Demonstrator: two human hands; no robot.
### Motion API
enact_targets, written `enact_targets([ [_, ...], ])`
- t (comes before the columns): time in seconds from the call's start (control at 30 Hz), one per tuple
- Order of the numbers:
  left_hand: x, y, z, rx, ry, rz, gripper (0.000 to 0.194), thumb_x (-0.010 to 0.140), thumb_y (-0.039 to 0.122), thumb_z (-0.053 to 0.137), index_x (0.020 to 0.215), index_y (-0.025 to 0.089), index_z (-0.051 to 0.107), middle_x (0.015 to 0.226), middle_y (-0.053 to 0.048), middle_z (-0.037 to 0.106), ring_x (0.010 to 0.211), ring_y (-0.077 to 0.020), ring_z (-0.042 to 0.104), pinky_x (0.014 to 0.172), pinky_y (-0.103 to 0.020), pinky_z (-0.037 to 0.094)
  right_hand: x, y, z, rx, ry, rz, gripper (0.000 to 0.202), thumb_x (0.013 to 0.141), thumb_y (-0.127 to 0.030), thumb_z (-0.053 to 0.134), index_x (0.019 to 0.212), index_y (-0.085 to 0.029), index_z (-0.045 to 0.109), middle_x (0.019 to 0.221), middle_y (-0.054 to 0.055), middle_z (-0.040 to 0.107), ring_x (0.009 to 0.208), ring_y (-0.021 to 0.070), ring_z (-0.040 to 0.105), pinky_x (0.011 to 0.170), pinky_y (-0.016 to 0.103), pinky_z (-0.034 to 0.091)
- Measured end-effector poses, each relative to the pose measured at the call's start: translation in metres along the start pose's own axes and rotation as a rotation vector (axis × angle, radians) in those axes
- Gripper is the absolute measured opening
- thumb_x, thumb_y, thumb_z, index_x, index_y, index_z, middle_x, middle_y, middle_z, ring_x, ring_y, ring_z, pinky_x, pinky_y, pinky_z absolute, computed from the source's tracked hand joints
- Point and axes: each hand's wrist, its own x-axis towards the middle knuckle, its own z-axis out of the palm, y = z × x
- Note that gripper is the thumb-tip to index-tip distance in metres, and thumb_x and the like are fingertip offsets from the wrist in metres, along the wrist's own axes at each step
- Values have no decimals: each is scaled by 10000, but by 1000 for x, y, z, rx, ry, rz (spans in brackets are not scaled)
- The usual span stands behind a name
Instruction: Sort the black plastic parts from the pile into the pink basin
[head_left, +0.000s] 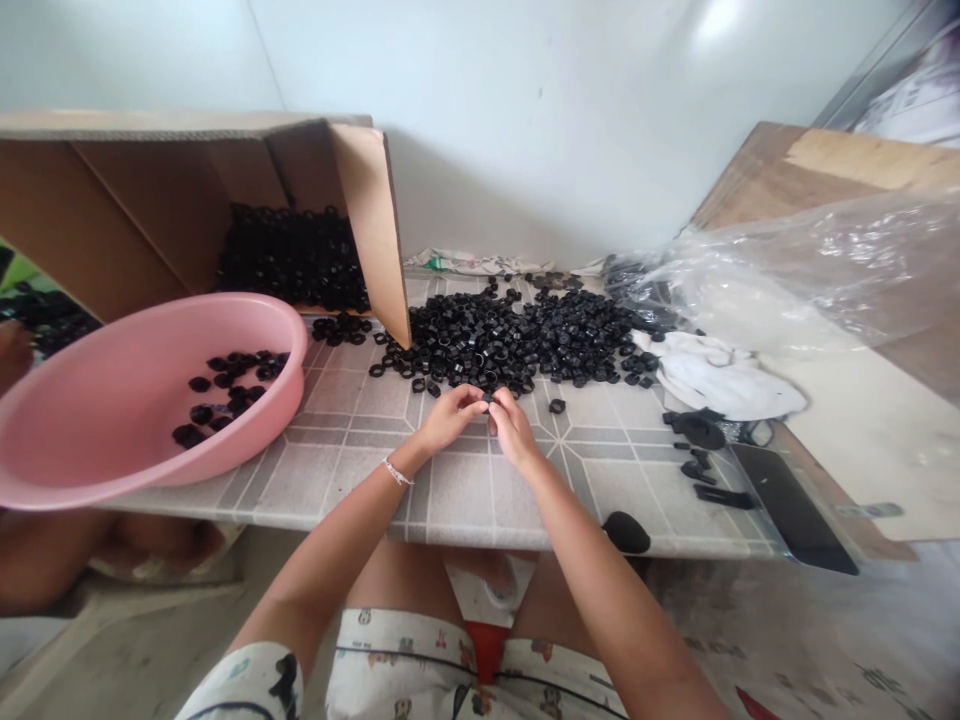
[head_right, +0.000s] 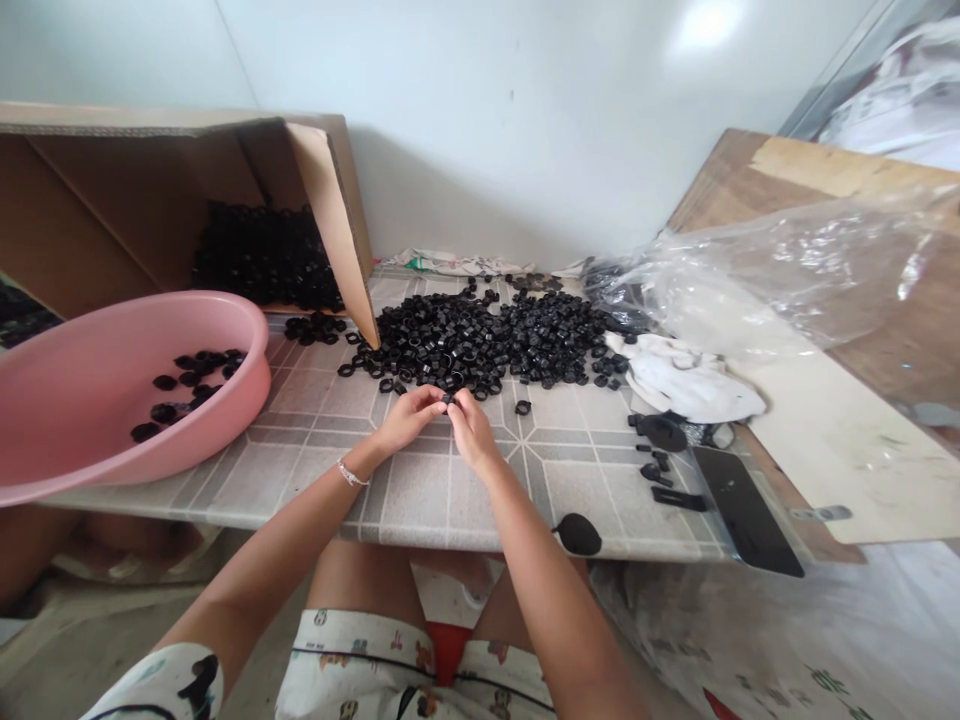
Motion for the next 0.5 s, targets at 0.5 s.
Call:
enact_targets([
  [0.5,-72,81,-88,983,890,372,312,806,272,635,1093,163,579,992,-67,628,865,-180,578,810,-359,497,5,5,-4,-175,112,-119,243,894,-406,448,1036,-214,491,884,23,553,661,138,508,660,285,430],
])
